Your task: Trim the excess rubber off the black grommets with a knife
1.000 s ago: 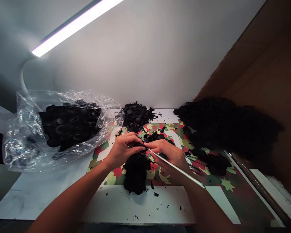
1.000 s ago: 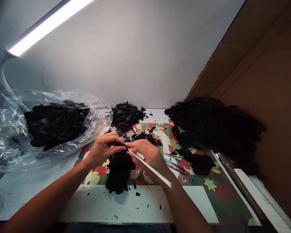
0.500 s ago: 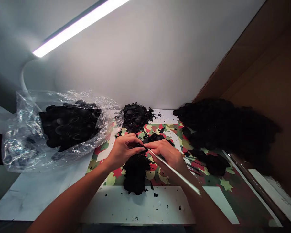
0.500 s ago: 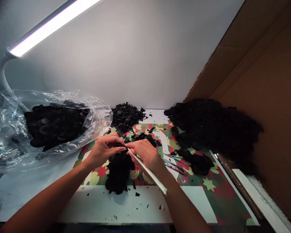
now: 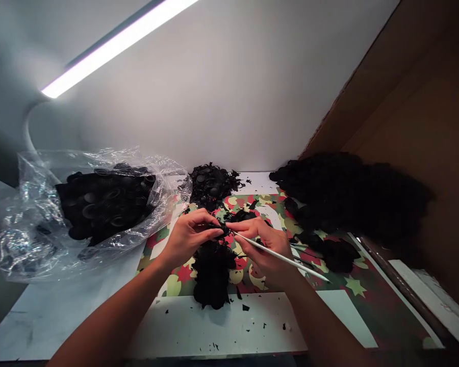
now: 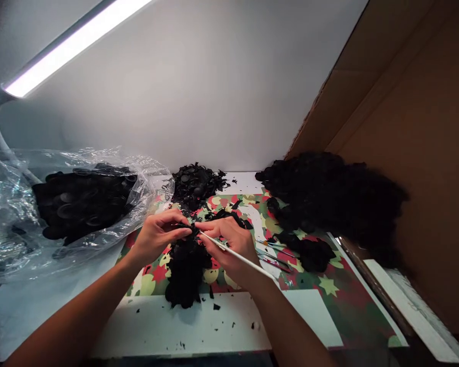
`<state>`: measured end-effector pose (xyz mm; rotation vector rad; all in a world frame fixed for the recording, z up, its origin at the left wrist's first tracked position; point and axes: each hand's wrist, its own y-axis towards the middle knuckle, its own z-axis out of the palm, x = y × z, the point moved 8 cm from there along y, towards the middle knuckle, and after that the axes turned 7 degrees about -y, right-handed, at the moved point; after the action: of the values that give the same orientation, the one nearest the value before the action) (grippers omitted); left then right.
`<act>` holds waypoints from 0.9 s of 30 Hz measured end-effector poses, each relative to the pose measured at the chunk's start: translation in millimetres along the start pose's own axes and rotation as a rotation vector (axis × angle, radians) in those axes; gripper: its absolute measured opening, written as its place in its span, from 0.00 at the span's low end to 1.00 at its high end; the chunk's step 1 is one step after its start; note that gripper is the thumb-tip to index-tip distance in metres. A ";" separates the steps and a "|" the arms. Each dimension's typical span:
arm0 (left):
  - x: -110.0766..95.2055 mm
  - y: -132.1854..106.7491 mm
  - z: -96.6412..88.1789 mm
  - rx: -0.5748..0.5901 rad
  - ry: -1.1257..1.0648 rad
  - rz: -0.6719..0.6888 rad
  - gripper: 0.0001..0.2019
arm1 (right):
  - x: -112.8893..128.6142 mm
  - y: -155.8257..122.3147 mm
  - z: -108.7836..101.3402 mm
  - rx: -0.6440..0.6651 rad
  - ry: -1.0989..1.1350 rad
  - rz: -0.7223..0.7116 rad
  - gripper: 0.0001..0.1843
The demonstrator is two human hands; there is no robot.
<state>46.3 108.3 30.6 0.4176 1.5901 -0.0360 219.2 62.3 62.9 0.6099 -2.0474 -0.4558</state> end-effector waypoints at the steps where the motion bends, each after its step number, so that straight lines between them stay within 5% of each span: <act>1: -0.1 0.1 0.0 -0.001 0.012 0.007 0.05 | 0.7 -0.2 0.6 -0.004 -0.006 -0.026 0.07; 12: 4.0 -1.1 0.6 -0.018 -0.006 0.000 0.06 | 1.8 -2.3 3.8 -0.006 -0.056 -0.098 0.07; 19: 11.2 -2.7 1.0 -0.034 -0.045 -0.034 0.07 | 12.0 -6.2 8.9 -0.190 -0.193 -0.223 0.08; 27: 22.8 -2.6 3.6 -0.059 -0.378 -0.181 0.09 | -31.8 -8.8 1.3 -0.224 0.103 0.304 0.09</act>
<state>48.9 110.4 7.6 0.2045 1.2479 -0.1954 234.6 73.8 36.1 0.1789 -1.9153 -0.4545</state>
